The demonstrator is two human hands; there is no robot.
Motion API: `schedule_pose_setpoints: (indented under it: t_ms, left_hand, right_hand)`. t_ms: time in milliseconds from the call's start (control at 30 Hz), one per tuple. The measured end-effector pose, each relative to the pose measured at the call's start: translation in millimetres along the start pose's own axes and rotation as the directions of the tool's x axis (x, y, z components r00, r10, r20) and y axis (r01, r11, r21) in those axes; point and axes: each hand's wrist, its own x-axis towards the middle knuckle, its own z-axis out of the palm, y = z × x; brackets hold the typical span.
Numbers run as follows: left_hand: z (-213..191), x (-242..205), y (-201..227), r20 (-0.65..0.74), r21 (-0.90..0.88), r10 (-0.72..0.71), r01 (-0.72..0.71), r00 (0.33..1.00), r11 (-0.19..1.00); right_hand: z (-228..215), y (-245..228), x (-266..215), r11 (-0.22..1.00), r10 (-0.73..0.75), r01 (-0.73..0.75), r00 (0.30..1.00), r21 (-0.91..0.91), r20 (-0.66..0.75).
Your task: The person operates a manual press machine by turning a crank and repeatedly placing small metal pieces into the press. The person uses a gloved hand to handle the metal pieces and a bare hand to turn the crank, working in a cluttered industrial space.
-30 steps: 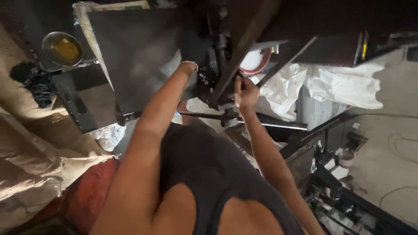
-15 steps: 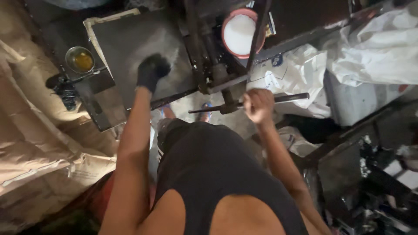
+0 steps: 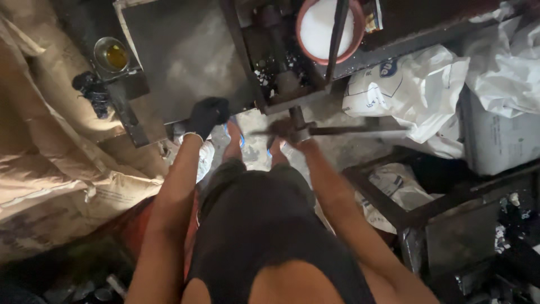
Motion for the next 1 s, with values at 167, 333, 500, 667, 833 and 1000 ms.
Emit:
schedule_pose_setpoints:
  t_ms: [167, 333, 500, 667, 833, 1000]
  left_hand:
    - [27.0, 7.2, -18.3, 0.512, 0.528, -0.016, -0.300, 0.859, 0.795]
    - [68.9, 10.4, -77.8, 0.530, 0.832, -0.381, -0.377, 0.757, 0.407]
    - [74.5, 17.4, -103.9, 0.395, 0.915, -0.557, -0.261, 0.730, 0.308]
    - [73.9, -9.2, -96.0, 0.263, 0.946, -0.567, -0.093, 0.781, 0.311]
    - [65.7, -51.4, -30.5, 0.273, 0.953, -0.498, -0.161, 0.823, 0.257]
    - [65.4, -70.5, 73.1, 0.315, 0.891, -0.494, -0.073, 0.811, 0.448]
  right_hand:
    - [5.1, 30.1, -10.9, 0.859, 0.057, -0.011, 0.996, 0.511, -0.075]
    - [-89.7, -1.0, -65.0, 0.548, -0.248, 0.363, 0.931, 0.754, -0.268]
    - [-216.3, -127.2, -111.8, 0.190, -0.486, 0.668, 0.701, 0.720, -0.522]
    - [-252.8, -200.8, -81.7, 0.728, -0.161, 0.587, 0.647, 0.353, -0.745]
    - [-243.2, -228.8, -35.3, 0.886, 0.162, 0.389, 0.250, 0.252, -0.955]
    - [-229.1, -225.1, -52.8, 0.887, 0.052, 0.407, 0.378, 0.217, -0.925]
